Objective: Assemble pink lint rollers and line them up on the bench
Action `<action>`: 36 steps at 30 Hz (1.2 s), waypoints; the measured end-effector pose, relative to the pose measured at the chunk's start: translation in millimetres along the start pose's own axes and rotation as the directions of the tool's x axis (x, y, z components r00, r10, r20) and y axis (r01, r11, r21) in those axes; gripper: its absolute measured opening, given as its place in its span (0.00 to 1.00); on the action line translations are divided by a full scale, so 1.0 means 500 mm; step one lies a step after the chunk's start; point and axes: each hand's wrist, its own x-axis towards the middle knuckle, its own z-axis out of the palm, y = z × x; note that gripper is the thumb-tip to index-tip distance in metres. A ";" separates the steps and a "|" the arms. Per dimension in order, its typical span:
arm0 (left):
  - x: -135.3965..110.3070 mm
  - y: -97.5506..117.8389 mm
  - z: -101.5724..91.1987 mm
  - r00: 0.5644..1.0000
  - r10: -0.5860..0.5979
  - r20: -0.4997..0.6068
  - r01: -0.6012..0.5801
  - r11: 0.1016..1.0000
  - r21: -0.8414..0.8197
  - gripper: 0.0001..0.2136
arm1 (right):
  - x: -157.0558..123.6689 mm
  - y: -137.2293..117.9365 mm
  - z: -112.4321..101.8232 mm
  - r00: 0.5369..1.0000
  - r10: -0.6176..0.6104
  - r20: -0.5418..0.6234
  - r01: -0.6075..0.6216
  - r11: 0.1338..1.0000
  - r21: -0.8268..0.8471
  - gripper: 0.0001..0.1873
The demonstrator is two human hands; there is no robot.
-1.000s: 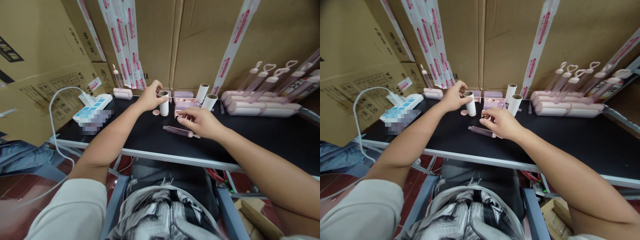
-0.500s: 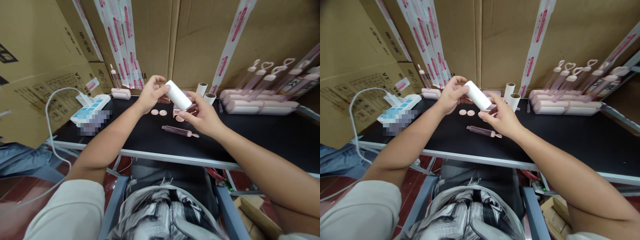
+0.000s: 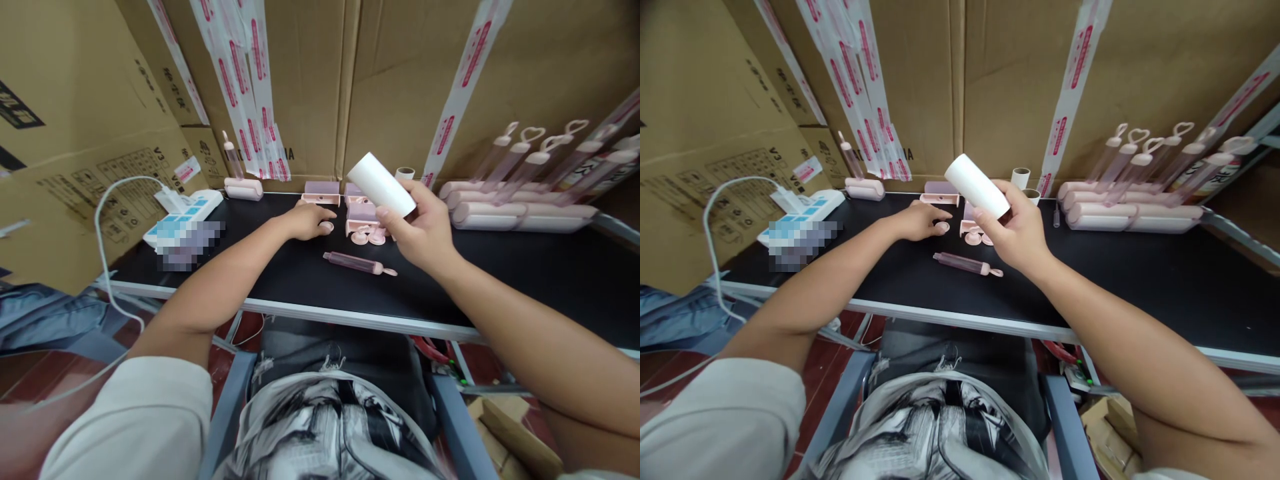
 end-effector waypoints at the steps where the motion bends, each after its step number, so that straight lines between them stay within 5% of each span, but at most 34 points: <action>1: 0.002 0.002 0.005 1.000 0.002 -0.015 -0.003 1.000 -0.011 0.22 | -0.001 -0.003 0.000 1.000 0.010 0.009 -0.010 1.000 -0.003 0.31; 5: 0.008 0.002 0.013 0.989 0.073 -0.126 -0.083 0.994 -0.072 0.19 | -0.004 -0.012 -0.001 0.999 0.040 0.025 -0.040 0.999 -0.014 0.32; 9: 0.004 -0.003 -0.007 0.937 0.070 -0.341 -0.185 0.930 -0.317 0.18 | -0.004 -0.010 -0.002 0.999 0.042 0.021 -0.042 0.999 -0.008 0.33; 14: -0.014 0.019 -0.050 0.888 -0.119 -0.445 -0.256 0.676 -0.691 0.20 | -0.006 -0.014 -0.001 0.998 0.002 0.061 0.002 0.998 -0.063 0.34; 19: -0.024 0.058 -0.061 0.848 -0.208 -0.488 -0.347 0.479 -0.806 0.22 | -0.007 -0.019 -0.001 0.996 -0.022 0.085 0.025 0.999 -0.034 0.33; 26: -0.024 0.086 -0.064 0.831 -0.286 -0.478 -0.347 0.404 -0.846 0.18 | -0.008 -0.016 -0.001 0.994 0.041 0.101 -0.042 0.999 0.004 0.32; 36: -0.041 0.107 -0.062 0.849 -0.153 -0.506 -0.386 0.474 -0.792 0.19 | -0.009 -0.021 0.002 0.991 0.054 0.119 -0.055 0.998 0.006 0.33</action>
